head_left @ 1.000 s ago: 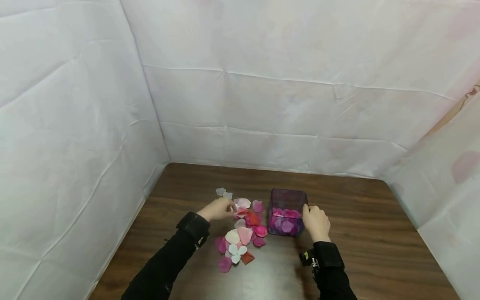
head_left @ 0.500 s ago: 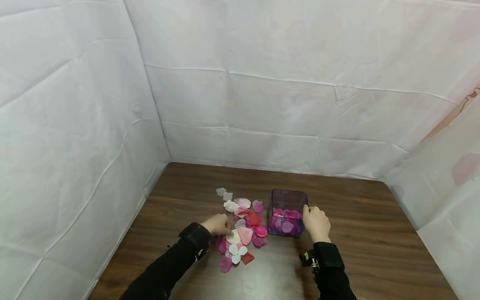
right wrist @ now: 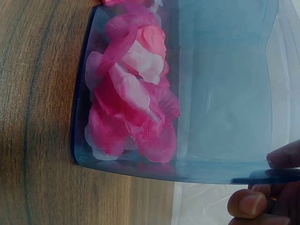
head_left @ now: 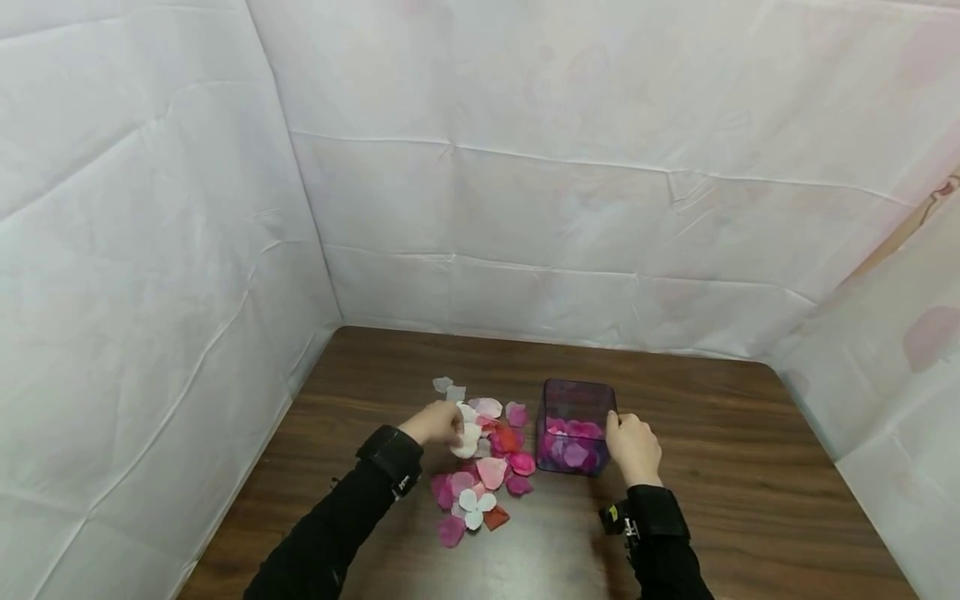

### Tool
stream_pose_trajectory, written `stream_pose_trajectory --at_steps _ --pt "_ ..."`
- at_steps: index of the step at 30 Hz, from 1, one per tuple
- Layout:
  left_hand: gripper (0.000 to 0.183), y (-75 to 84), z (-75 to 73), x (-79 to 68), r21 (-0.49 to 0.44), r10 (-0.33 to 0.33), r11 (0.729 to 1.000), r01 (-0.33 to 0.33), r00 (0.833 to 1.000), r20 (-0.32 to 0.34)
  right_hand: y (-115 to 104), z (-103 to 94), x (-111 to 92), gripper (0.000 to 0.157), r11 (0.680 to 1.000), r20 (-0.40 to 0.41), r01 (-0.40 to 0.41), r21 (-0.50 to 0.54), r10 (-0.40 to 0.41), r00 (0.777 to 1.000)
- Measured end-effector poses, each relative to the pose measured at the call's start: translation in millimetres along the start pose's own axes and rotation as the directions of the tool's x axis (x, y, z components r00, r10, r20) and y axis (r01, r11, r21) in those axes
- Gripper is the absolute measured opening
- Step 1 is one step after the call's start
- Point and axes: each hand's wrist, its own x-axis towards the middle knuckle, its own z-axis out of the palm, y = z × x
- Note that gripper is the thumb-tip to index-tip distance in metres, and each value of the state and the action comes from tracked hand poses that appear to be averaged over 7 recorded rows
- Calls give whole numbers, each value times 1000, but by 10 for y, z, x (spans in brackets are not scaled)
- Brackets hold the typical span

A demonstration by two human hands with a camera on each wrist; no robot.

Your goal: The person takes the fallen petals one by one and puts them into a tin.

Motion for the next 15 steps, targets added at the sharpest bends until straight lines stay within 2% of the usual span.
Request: stream_pose_trajectory --at_steps 3,7,11,15 --pt "9 105 -149 58 -7 51 999 -51 998 -33 7 -3 8 50 1000 2 3 0 -3 1000" --pt "5 314 -258 152 -35 125 991 -128 989 -73 8 -13 16 50 1000 3 -1 -3 1 1000" --pt "8 576 -284 286 -20 180 983 -183 979 -92 1 -15 17 50 1000 0 -6 -3 6 1000" --pt "9 837 -239 437 -11 218 976 -219 972 -90 2 0 11 50 1000 3 -4 0 4 1000"
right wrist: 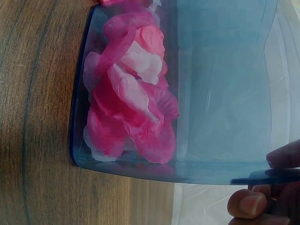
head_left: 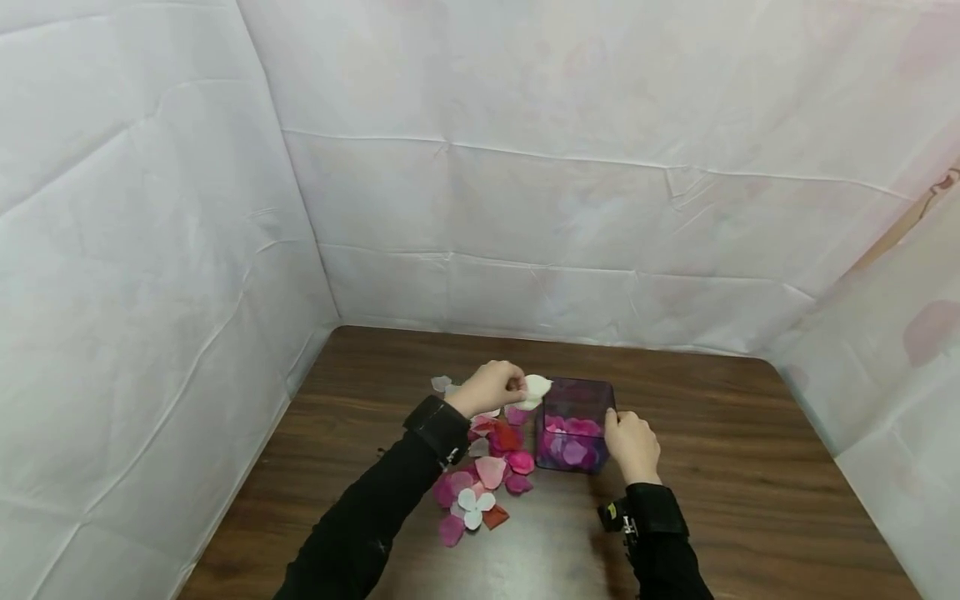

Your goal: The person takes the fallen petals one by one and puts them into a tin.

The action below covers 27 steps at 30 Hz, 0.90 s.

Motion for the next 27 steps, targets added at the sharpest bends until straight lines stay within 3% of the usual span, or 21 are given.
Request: stream_pose_trajectory --at_steps 8,13,21,27 --pt "10 361 258 236 63 104 993 -103 994 -23 -6 18 -23 50 1000 -17 -9 3 9 1000" --pt "11 485 378 285 64 107 992 -106 994 -9 -21 4 -26 50 1000 -9 -17 4 17 1000" --pt "21 490 433 286 96 123 988 -122 992 -6 -20 2 -35 50 1000 24 -15 3 15 1000" --pt "24 382 327 211 55 56 997 -53 998 -42 -19 12 -27 50 1000 17 -11 3 11 1000"
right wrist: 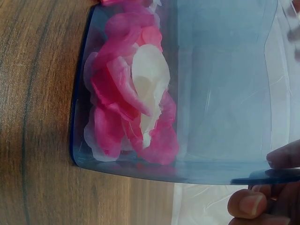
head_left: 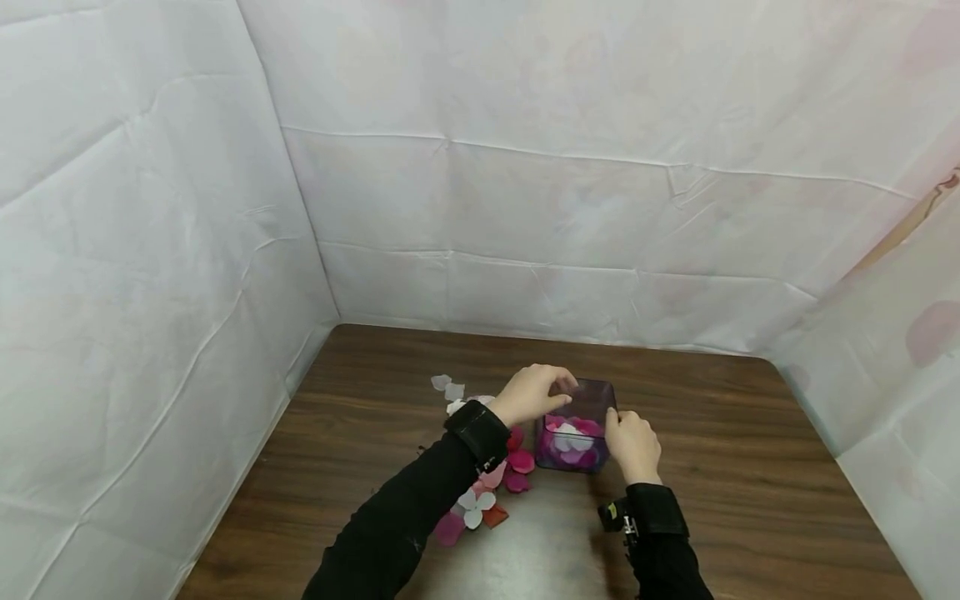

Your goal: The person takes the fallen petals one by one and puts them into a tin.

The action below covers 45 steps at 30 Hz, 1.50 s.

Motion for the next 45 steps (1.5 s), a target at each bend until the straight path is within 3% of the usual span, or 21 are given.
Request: stream_pose_trajectory --at_steps 5,8,10,12,15,16,20,24,29,33,39,45 --pt "17 -230 -69 -100 -42 -58 998 57 998 -25 8 8 11 50 1000 -4 11 -6 -11 1000" --pt "13 -404 -65 -205 -45 -98 994 100 994 39 6 25 9 51 1000 0 12 -7 -12 1000" --pt "12 -504 -43 -282 -35 -153 987 159 978 143 5 31 6 51 1000 2 12 -5 -12 1000" --pt "13 -578 -9 -362 -14 -210 975 220 947 245 4 24 5 50 1000 1 12 0 -12 1000" --pt "15 -660 78 -468 -18 -265 958 285 911 316 4 -2 6 50 1000 -4 12 7 -12 1000" --pt "15 -684 119 -501 -24 -271 956 292 912 309 3 -11 8 50 1000 -8 9 9 -9 1000" --pt "15 -764 301 -608 -3 -244 968 251 942 229 16 -39 13 52 1000 -8 -4 4 4 1000" --pt "19 -807 450 -687 95 -262 964 248 946 193 42 -40 9 53 1000 4 -7 -3 7 1000" --pt "30 -837 572 -728 255 -264 940 226 957 124 49 -40 9 53 1000 4 -3 1 3 1000" --pt "30 -877 633 -732 270 -234 941 204 969 83 48 -41 3 52 1000 2 -3 -3 3 1000" --pt "27 -875 531 -692 181 -233 962 205 960 152 41 -40 -19 52 1000 24 -10 -9 10 1000" --pt "24 -777 262 -570 2 -279 957 289 923 263 51 -27 -5 53 1000 10 -16 6 16 1000"
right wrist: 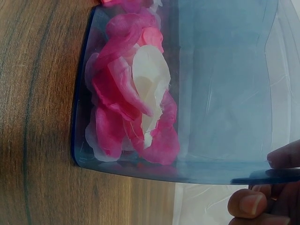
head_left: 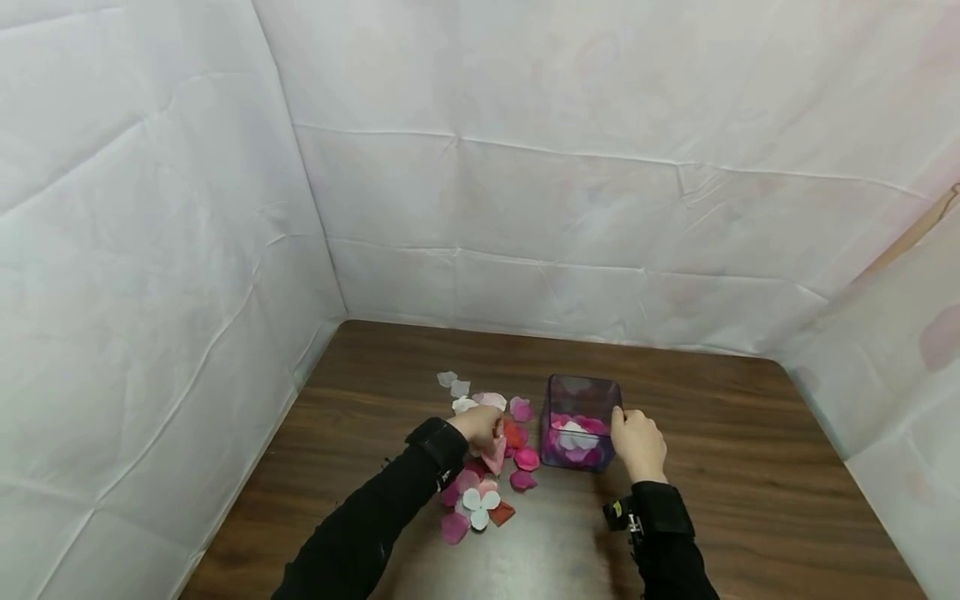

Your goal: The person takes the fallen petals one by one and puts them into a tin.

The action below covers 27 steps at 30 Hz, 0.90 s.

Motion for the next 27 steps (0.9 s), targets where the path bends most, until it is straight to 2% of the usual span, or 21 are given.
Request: stream_pose_trajectory --at_steps 3,6,8,11,14,16,19,23,25,27 --pt "24 69 -127 12 -47 -6 999 6 1000 13 -7 -6 14 53 1000 12 0 2 0 1000" --pt "20 142 -235 12 -36 30 999 -30 1000 -6 -11 -8 18 54 1000 16 -4 2 4 1000" --pt "14 190 -297 15 -30 73 997 -75 996 -44 -14 -8 13 54 1000 14 -5 4 5 1000" --pt "4 284 -377 34 -104 140 983 -152 984 -108 -7 -6 7 53 1000 10 -5 2 5 1000" --pt "9 416 -441 60 -194 179 958 -212 968 -175 3 -5 3 52 1000 7 -1 0 1 1000" --pt "12 525 -465 89 -233 177 946 -226 961 -211 2 -8 3 52 1000 7 3 0 -3 1000" --pt "14 701 -458 158 -221 199 939 -262 942 -271 -7 -20 4 52 1000 8 4 0 -4 1000" --pt "14 914 -332 260 -177 242 933 -312 912 -332 -22 -24 -16 51 1000 1 1 -9 -1 1000" --pt "14 997 -259 298 -171 249 932 -318 909 -336 -26 -14 -27 51 1000 -3 -2 -11 2 1000" --pt "18 1070 -206 333 -161 233 941 -296 916 -326 -30 -4 -33 52 1000 -5 -6 -9 6 1000"
